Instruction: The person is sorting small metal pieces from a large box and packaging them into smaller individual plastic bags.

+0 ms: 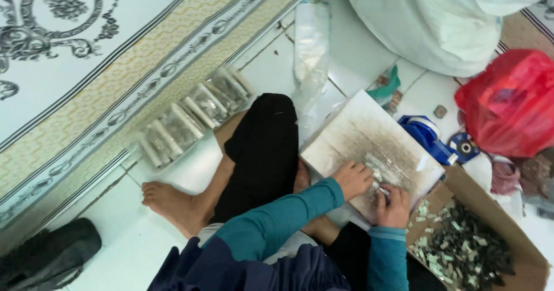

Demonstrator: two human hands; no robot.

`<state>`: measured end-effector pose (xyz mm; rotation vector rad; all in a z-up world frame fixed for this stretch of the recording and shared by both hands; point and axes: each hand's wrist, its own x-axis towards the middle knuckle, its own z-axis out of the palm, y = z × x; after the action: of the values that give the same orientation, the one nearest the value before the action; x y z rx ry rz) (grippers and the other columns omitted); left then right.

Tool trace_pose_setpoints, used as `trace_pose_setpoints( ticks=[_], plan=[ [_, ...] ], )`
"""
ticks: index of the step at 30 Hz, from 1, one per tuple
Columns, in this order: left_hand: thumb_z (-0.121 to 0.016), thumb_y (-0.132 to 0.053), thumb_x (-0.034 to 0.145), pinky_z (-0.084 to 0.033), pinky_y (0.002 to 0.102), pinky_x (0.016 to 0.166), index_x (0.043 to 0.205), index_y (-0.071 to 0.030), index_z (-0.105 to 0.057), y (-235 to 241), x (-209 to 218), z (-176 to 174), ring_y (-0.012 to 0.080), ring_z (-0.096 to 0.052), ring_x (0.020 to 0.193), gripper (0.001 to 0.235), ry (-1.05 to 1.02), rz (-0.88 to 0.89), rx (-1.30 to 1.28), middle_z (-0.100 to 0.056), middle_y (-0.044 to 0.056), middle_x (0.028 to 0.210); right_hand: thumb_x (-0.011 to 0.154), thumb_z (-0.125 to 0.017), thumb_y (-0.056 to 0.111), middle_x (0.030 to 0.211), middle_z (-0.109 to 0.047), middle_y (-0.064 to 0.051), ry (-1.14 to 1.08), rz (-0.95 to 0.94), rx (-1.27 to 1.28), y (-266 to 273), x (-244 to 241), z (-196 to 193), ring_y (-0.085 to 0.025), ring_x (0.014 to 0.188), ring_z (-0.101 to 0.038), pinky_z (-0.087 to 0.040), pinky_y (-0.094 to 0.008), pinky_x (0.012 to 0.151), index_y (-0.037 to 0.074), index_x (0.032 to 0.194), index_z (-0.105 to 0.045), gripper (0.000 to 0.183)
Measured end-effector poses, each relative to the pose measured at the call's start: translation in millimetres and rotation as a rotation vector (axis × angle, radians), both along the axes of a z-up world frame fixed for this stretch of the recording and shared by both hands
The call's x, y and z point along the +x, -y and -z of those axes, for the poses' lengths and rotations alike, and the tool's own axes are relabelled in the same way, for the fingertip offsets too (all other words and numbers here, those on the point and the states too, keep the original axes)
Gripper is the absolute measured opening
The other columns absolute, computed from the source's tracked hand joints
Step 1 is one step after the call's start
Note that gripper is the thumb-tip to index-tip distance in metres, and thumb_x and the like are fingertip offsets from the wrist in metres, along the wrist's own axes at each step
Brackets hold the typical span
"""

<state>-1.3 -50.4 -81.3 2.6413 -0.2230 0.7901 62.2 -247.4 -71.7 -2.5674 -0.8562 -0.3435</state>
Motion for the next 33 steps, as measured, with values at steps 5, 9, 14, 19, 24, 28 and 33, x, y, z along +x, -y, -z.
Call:
trace_pose_setpoints(
  ticks=[5, 9, 14, 19, 24, 28, 33],
  plan=[
    [-0.063, -0.015, 0.093, -0.044, 0.041, 0.078, 0.097, -0.017, -0.068, -15, 5, -5, 0.0264, -0.059, 0.09, 0.007, -0.073, -0.084, 0.149, -0.065, 0.004, 0.102, 0.097, -0.073, 0.023, 0.114, -0.065, -0.013, -0.2, -0.121, 0.045, -30, -13, -53, -0.026, 0.093, -0.064, -0.057, -0.037, 0.085, 0.008, 0.122, -0.073, 0.029],
    [-0.063, -0.021, 0.094, -0.048, 0.041, 0.082, 0.098, -0.018, -0.068, -34, 4, -3, 0.0238, -0.062, 0.096, 0.007, -0.133, -0.081, 0.172, -0.068, 0.005, 0.109, 0.1, -0.073, 0.019, 0.107, -0.064, -0.02, -0.012, -0.254, -0.014, -41, -5, -46, -0.036, 0.103, -0.063, -0.053, -0.048, 0.091, 0.003, 0.105, -0.077, 0.018],
    [-0.063, -0.028, 0.096, -0.045, 0.041, 0.084, 0.107, -0.022, -0.068, -99, -26, -42, 0.0244, -0.061, 0.1, 0.013, -0.212, -0.216, 0.014, -0.064, 0.001, 0.112, 0.103, -0.076, 0.017, 0.109, -0.066, -0.016, -0.044, -0.296, 0.031, -97, -2, -63, -0.033, 0.104, -0.064, -0.054, -0.047, 0.094, 0.004, 0.107, -0.078, 0.014],
    [-0.062, -0.046, 0.094, -0.042, 0.043, 0.097, 0.113, -0.031, -0.07, -179, -74, -54, 0.0245, -0.059, 0.114, 0.026, -0.312, -0.264, -0.569, -0.063, -0.002, 0.114, 0.103, -0.074, 0.02, 0.116, -0.064, -0.016, -0.238, -0.32, 0.092, -186, -15, -103, -0.027, 0.101, -0.065, -0.055, -0.04, 0.076, 0.005, 0.114, -0.079, 0.019],
    [-0.079, -0.031, 0.089, -0.053, 0.026, 0.082, 0.099, -0.016, -0.076, -251, -133, -106, 0.0112, -0.067, 0.09, 0.018, -0.149, -0.32, -1.381, -0.073, 0.0, 0.096, 0.101, -0.068, 0.024, 0.1, -0.073, -0.006, -0.636, -0.387, 0.213, -279, -54, -138, -0.018, 0.094, -0.066, -0.052, -0.032, 0.086, 0.009, 0.11, -0.076, 0.019],
    [-0.083, -0.038, 0.09, -0.055, 0.045, 0.096, 0.112, -0.017, -0.076, -288, -152, -57, 0.0273, -0.067, 0.107, 0.031, -0.141, -0.501, -1.518, -0.074, 0.01, 0.108, 0.1, -0.073, 0.014, 0.085, -0.073, -0.019, -0.833, -0.414, 0.404, -338, -74, -113, -0.026, 0.064, -0.067, -0.056, -0.04, 0.059, 0.003, 0.114, -0.077, 0.018],
    [-0.082, -0.045, 0.092, -0.059, 0.041, 0.086, 0.11, -0.017, -0.077, -343, -183, -29, 0.0197, -0.069, 0.094, 0.034, -0.124, -0.688, -1.521, -0.074, 0.004, 0.096, 0.095, -0.067, 0.006, 0.086, -0.075, -0.023, -1.092, -0.532, 0.382, -395, -99, -105, -0.026, 0.06, -0.071, -0.061, -0.035, 0.054, -0.001, 0.122, -0.069, 0.027]
  ],
)
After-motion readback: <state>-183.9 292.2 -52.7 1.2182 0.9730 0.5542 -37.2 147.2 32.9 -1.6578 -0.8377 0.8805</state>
